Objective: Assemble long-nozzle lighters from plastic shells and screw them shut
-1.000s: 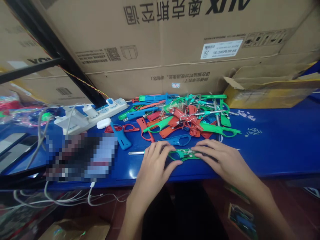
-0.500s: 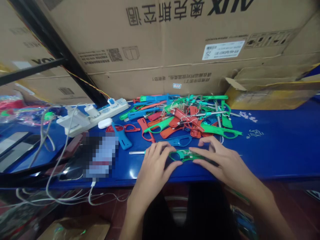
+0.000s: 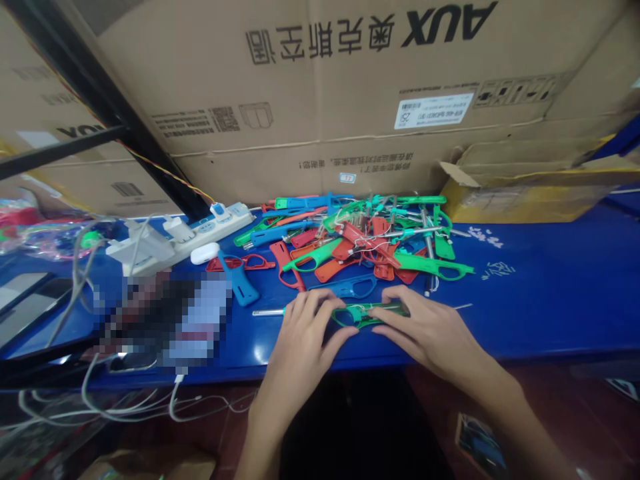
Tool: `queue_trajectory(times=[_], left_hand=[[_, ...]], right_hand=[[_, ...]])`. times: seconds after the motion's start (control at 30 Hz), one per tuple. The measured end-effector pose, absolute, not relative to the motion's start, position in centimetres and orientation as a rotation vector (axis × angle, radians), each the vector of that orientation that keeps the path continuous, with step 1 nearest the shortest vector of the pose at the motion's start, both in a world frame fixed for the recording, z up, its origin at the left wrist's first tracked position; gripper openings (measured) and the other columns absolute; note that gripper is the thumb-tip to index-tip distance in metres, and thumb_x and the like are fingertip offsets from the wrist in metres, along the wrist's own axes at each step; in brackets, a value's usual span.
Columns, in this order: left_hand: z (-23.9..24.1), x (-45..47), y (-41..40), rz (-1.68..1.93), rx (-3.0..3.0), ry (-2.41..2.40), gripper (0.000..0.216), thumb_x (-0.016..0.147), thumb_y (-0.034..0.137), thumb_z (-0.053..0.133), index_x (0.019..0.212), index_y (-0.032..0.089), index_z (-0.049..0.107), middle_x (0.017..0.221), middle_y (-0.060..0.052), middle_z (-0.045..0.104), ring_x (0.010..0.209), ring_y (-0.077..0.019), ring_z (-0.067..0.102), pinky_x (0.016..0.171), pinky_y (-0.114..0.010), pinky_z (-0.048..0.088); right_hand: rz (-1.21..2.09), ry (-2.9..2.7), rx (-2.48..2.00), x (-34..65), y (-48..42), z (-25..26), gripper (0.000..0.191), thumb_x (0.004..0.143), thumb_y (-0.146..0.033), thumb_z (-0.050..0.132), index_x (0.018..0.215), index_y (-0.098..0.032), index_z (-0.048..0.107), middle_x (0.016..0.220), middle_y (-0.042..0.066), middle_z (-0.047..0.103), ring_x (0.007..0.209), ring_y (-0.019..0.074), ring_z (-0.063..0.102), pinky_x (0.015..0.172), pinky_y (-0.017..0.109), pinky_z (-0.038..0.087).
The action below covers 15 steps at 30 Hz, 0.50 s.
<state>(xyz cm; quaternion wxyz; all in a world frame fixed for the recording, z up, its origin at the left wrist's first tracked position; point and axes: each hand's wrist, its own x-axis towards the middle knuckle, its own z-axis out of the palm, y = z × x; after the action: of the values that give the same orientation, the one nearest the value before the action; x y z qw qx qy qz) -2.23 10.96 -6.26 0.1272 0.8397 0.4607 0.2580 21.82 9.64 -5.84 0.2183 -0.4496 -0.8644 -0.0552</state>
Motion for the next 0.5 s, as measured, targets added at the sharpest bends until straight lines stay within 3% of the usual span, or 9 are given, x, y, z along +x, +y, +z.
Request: queue_trajectory(times=[0.2, 0.33, 0.5], left_hand=[[-6.3, -2.3, 10.9, 0.765, 2.460, 1.316, 0.023, 0.098, 0.036, 0.063, 0.118, 0.026, 0.059, 0.124, -0.004, 0.059, 0.114, -0.0251, 0.053, 0.098, -0.042, 0.043], [-6.6, -2.4, 10.8, 0.791, 2.475, 1.348, 0.033, 0.098, 0.039, 0.063, 0.127, 0.026, 0.054, 0.127, -0.005, 0.061, 0.118, -0.0260, 0.052, 0.101, -0.043, 0.042], [-6.7, -2.4, 10.8, 0.841, 2.421, 1.394, 0.049, 0.097, 0.044, 0.063, 0.139, 0.027, 0.045, 0.135, -0.007, 0.058, 0.129, -0.0278, 0.047, 0.109, -0.046, 0.040]], right_hand=[[-0.152, -2.362, -1.234, 22.1, 9.5, -6.0, 0.031, 0.104, -0.042, 0.050, 0.120, -0.026, 0.070, 0.118, 0.009, 0.067, 0.094, 0.0190, 0.070, 0.072, 0.027, 0.055], [-0.236, -2.182, -1.237, 22.1, 9.0, -6.3, 0.028, 0.102, -0.034, 0.058, 0.125, -0.023, 0.068, 0.109, 0.006, 0.074, 0.091, 0.0179, 0.071, 0.077, 0.028, 0.053], [-0.274, -1.868, -1.333, 23.3, 9.5, -5.9, 0.019, 0.100, -0.025, 0.060, 0.114, -0.023, 0.073, 0.098, 0.003, 0.076, 0.083, 0.0158, 0.072, 0.076, 0.026, 0.053]])
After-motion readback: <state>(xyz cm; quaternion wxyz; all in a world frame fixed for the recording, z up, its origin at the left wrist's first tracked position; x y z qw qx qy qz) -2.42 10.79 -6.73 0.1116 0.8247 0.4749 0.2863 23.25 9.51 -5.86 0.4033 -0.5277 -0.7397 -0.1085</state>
